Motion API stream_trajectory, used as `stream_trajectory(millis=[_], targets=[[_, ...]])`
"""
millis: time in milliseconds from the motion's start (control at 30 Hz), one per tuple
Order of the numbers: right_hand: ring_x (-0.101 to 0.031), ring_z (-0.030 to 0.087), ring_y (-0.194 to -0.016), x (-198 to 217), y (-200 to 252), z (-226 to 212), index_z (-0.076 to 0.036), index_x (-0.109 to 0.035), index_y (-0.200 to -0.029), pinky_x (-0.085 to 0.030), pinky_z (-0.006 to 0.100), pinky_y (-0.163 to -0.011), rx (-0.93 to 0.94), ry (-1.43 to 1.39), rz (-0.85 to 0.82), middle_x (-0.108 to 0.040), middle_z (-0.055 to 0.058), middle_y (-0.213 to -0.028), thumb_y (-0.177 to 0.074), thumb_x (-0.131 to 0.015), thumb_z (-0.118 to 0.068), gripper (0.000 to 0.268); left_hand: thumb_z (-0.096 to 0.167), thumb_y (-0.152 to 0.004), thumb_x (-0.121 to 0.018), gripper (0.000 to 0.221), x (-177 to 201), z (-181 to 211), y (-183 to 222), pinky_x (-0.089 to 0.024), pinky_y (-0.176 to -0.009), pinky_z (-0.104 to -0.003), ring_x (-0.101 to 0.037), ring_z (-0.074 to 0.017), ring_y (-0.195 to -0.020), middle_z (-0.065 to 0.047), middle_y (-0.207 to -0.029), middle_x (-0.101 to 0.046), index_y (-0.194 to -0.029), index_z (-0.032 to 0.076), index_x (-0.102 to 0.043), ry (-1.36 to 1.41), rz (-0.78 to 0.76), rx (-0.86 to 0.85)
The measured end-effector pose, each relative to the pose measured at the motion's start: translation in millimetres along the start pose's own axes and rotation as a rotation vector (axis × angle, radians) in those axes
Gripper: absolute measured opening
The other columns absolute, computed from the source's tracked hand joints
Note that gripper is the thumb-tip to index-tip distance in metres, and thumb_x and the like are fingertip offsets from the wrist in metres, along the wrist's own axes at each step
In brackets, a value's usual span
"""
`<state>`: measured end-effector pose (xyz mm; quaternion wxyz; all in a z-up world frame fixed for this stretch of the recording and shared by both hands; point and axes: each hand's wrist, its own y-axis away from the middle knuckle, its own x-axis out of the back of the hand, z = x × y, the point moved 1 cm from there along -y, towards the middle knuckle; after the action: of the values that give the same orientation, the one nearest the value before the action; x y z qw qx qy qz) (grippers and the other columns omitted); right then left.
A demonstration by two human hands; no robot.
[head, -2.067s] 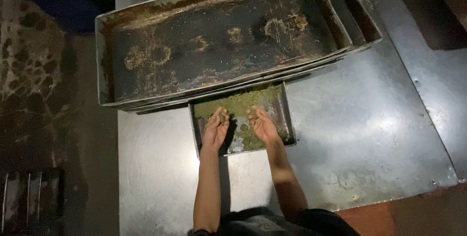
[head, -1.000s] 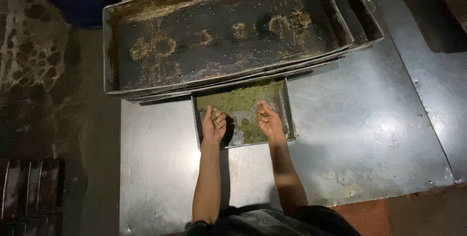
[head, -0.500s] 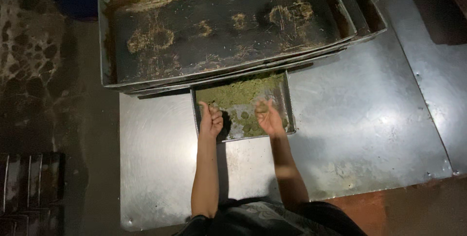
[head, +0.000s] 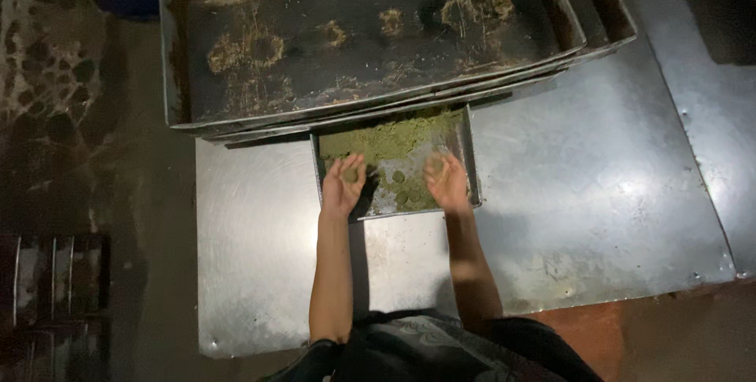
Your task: The person crumbles a green substance into small pieces by hand inside a metal tray on a metal table.
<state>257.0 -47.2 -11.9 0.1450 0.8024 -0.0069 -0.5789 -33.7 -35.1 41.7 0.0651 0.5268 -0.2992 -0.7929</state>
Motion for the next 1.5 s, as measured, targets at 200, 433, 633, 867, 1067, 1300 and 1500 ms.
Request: stream_trajectory(millis=[200, 433, 633, 867, 1067, 1300, 1500], targets=[[-0.054, 0.017, -0.074, -11, 10, 6, -0.007, -0.062, -0.109, -0.045, 0.026, -0.059, 0.034, -0.021, 0.106, -0.063, 0.008, -0.086, -0.105, -0.054, -0.025, 0.020, 0.047, -0.105, -0.055, 0.041, -8, 0, 5, -0.033, -0.037, -0.023, -0.042, -0.0096, -0.050, 0.000, -0.071, -0.050, -0.081, 0.014, -0.055, 0.027, -0.146, 0.008], [-0.050, 0.015, -0.074, 15, 0, -16, -0.008, -0.061, -0.093, -0.039, 0.027, -0.058, -0.118, -0.244, -0.471, -0.064, 0.007, -0.088, -0.115, -0.054, -0.054, 0.051, 0.048, -0.102, -0.061, 0.044, 26, 0, -17, -0.033, -0.034, -0.023, -0.042, -0.0091, -0.045, 0.000, -0.062, -0.051, -0.071, 0.017, -0.054, 0.081, -0.175, 0.025], [-0.058, 0.018, -0.075, 16, 10, -24, -0.006, -0.062, -0.099, -0.050, 0.028, -0.062, 0.149, 0.177, 0.277, -0.063, 0.008, -0.091, -0.104, -0.052, -0.037, 0.034, 0.043, -0.110, -0.057, 0.039, 31, 1, -21, -0.048, -0.054, -0.023, -0.056, -0.0125, -0.066, -0.004, -0.080, -0.056, -0.087, 0.012, -0.051, 0.118, 0.151, -0.074], [-0.057, 0.017, -0.080, 10, 19, -34, -0.005, -0.063, -0.111, -0.046, 0.026, -0.061, 0.010, -0.247, -0.076, -0.067, 0.011, -0.101, -0.110, -0.052, -0.025, 0.023, 0.050, -0.107, -0.062, 0.047, 18, 7, -8, -0.052, -0.040, -0.025, -0.059, -0.0140, -0.058, -0.004, -0.074, -0.063, -0.089, 0.007, -0.061, 0.131, -0.432, -0.064], [-0.043, 0.011, -0.063, 26, 9, -38, -0.009, -0.060, -0.088, -0.031, 0.021, -0.047, 0.014, -0.343, -0.026, -0.058, 0.005, -0.084, -0.109, -0.042, -0.053, 0.052, 0.046, -0.108, -0.063, 0.044, 11, 8, 6, -0.045, -0.041, -0.027, -0.054, -0.0140, -0.056, -0.003, -0.070, -0.058, -0.083, 0.011, -0.057, -0.057, -0.066, -0.027], [-0.036, 0.011, -0.043, 26, 9, -38, -0.017, -0.036, -0.059, -0.024, 0.026, -0.038, -0.113, -0.106, -0.275, -0.047, 0.001, -0.058, -0.108, -0.039, -0.068, 0.071, 0.041, -0.110, -0.063, 0.045, 52, 11, -29, -0.038, -0.043, -0.028, -0.047, -0.0140, -0.054, -0.002, -0.067, -0.051, -0.075, 0.015, -0.052, 0.102, -0.432, 0.018], [-0.051, 0.015, -0.066, -11, 21, -28, -0.009, -0.049, -0.093, -0.043, 0.026, -0.053, 0.038, 0.107, 0.113, -0.057, 0.006, -0.079, -0.105, -0.042, -0.038, 0.032, 0.033, -0.109, -0.052, 0.027, 22, 10, -10, -0.048, -0.054, -0.027, -0.055, -0.0149, -0.068, -0.005, -0.082, -0.060, -0.095, 0.010, -0.058, 0.026, -0.134, -0.067]])
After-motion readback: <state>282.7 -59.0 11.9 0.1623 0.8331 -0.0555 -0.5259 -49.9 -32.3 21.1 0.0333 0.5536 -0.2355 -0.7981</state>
